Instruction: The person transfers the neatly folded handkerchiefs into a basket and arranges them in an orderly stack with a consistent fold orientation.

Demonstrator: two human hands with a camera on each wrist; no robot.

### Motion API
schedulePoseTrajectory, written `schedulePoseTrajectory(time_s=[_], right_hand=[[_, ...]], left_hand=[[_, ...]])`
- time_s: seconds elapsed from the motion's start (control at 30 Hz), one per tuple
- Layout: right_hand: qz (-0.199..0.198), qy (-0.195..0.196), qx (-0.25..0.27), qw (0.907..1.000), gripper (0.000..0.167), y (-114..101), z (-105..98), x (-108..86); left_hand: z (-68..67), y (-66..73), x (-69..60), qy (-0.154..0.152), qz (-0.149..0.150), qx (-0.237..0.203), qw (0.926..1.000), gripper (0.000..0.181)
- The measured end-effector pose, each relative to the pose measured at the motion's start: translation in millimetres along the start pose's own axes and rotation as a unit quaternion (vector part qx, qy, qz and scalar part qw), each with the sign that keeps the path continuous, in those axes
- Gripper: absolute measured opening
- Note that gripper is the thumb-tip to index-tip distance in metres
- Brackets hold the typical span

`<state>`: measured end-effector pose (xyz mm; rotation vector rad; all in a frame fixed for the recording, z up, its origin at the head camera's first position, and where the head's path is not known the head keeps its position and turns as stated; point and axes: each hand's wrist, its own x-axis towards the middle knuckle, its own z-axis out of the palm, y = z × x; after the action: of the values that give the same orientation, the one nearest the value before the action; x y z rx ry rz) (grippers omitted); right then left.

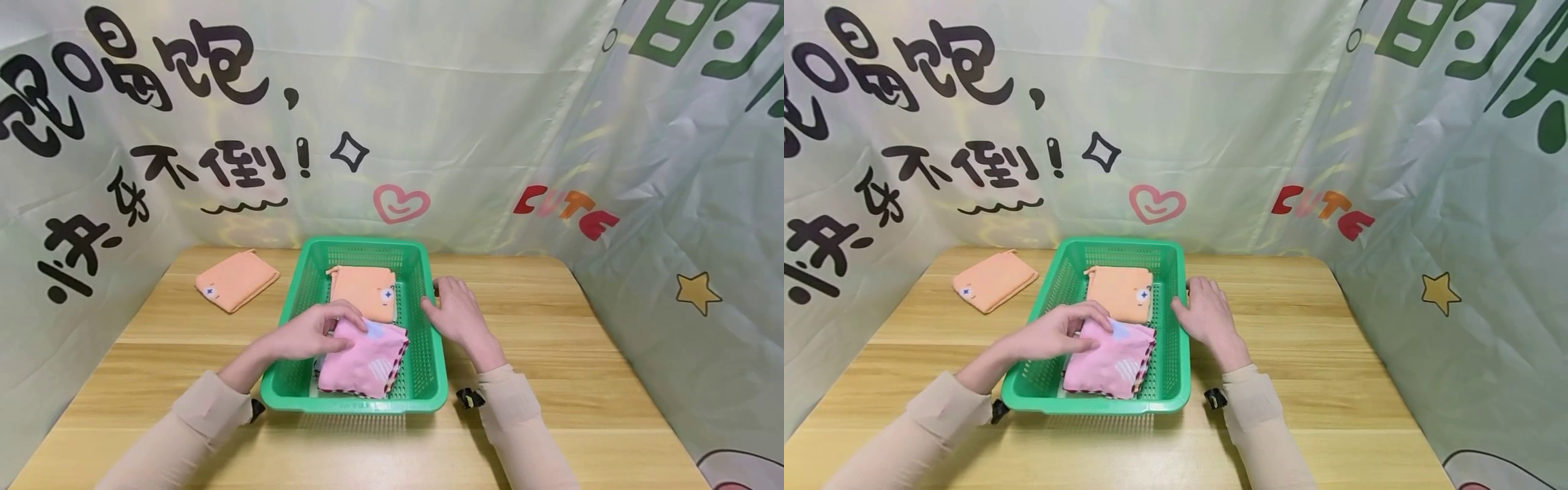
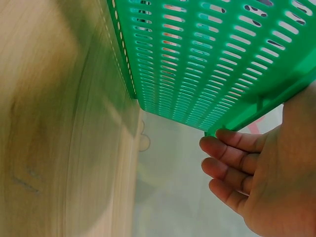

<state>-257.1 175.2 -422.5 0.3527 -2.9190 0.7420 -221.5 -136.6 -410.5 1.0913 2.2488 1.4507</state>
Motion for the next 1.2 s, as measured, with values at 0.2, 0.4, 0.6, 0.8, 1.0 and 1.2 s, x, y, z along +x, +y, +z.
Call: schedulePoseTrajectory(time_s=[0.2,0.4,0.6,0.8,1.0,1.2], right_hand=[[-0.002,-0.002,0.0,1.0,0.053,0.3,1.0,-0.7],[-0.002,0.002,0.004,1.0,0.056,-0.8,0.4,0.0],[0.001,0.002,0.004,1.0,0.053,-0.7,0.6,0.0],[0.004,0.002,0.004,1.0,0.054,-1.8,0.6,-0.2],[0.003,0.003,0.004,1.0,0.054,-2.1,1.1,-0.8],[0.003,0.002,0.0,1.0,0.056,-2.6,0.5,-0.7]], left_hand=[[1.0,-6.1,0.5,0.013,-0.028,0.056,0.998,0.031],[-4.3,-7.1,2.3,0.003,-0.023,0.132,0.9909,0.034],[-11.1,-10.3,6.6,-0.012,-0.029,0.211,0.9771,0.041],[-11.9,-14.2,11.4,-0.036,-0.081,0.24,0.9666,0.045],[-10.3,-9.7,12.4,-0.053,-0.108,0.257,0.9591,0.044],[-9.9,-9.6,13.2,-0.061,-0.111,0.256,0.9582,0.049]])
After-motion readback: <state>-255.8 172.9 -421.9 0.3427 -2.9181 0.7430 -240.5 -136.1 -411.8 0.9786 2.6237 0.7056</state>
